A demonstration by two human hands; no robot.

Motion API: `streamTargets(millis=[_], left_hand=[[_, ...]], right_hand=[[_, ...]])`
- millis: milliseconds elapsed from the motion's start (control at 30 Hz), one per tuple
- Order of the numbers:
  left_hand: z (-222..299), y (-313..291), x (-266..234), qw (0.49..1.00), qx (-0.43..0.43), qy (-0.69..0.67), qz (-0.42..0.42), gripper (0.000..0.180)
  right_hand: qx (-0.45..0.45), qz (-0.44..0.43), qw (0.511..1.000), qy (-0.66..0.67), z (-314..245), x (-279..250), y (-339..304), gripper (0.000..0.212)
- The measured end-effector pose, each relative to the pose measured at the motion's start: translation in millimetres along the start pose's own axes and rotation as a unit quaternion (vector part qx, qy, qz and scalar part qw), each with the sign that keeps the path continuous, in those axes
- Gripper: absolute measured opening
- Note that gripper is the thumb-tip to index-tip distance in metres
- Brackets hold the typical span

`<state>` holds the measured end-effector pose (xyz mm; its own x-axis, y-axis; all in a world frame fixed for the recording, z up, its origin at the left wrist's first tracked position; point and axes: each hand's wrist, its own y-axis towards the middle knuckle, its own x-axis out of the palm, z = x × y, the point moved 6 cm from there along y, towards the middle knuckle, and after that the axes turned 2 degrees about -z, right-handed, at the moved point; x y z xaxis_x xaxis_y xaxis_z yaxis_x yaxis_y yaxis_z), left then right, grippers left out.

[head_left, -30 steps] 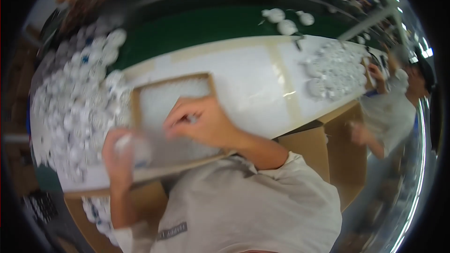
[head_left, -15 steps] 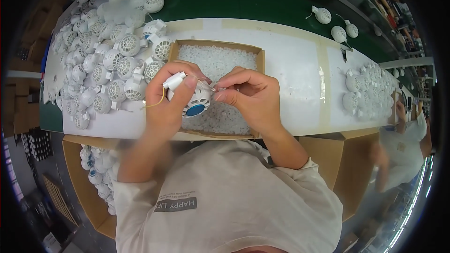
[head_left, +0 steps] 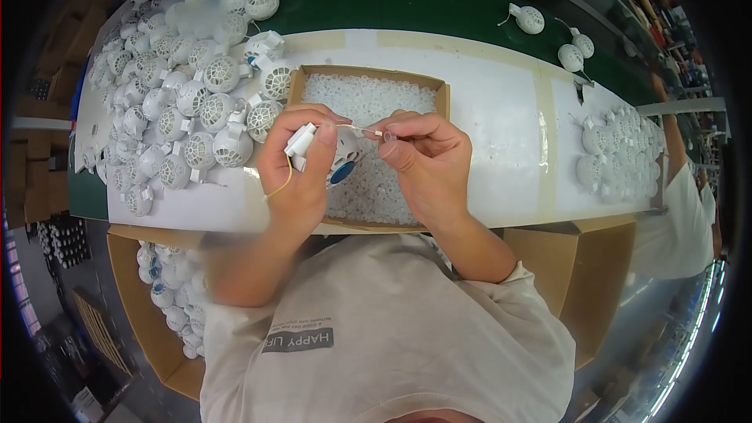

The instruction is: Attaching strings to white spherical plastic product housings at an assembly line workbench.

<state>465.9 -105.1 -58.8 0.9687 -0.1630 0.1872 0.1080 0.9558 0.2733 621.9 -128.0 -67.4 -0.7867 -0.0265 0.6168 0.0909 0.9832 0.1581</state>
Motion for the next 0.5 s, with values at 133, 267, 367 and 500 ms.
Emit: streamTargets(millis=[133, 267, 367, 500], left_hand=[[9, -1, 4, 0.989, 0.087, 0.115, -0.038, 0.011], [17, -4, 9, 0.957, 0.125, 0.229, -0.123, 0.027], [24, -4, 11, 0.933, 0.172, 0.263, -0.177, 0.047], [17, -10, 19, 0.947, 0.155, 0.217, -0.181, 0.073]], right_hand=[[0.009, -0.008, 0.999, -0.038, -3, 1, 2, 0.019], [-0.044, -0.055, 0.984, -0.164, -7, 1, 2, 0.019], [-0.059, -0.063, 0.977, -0.197, -11, -1, 3, 0.019], [-0.019, -0.057, 0.985, -0.164, -15, -2, 8, 0.017]])
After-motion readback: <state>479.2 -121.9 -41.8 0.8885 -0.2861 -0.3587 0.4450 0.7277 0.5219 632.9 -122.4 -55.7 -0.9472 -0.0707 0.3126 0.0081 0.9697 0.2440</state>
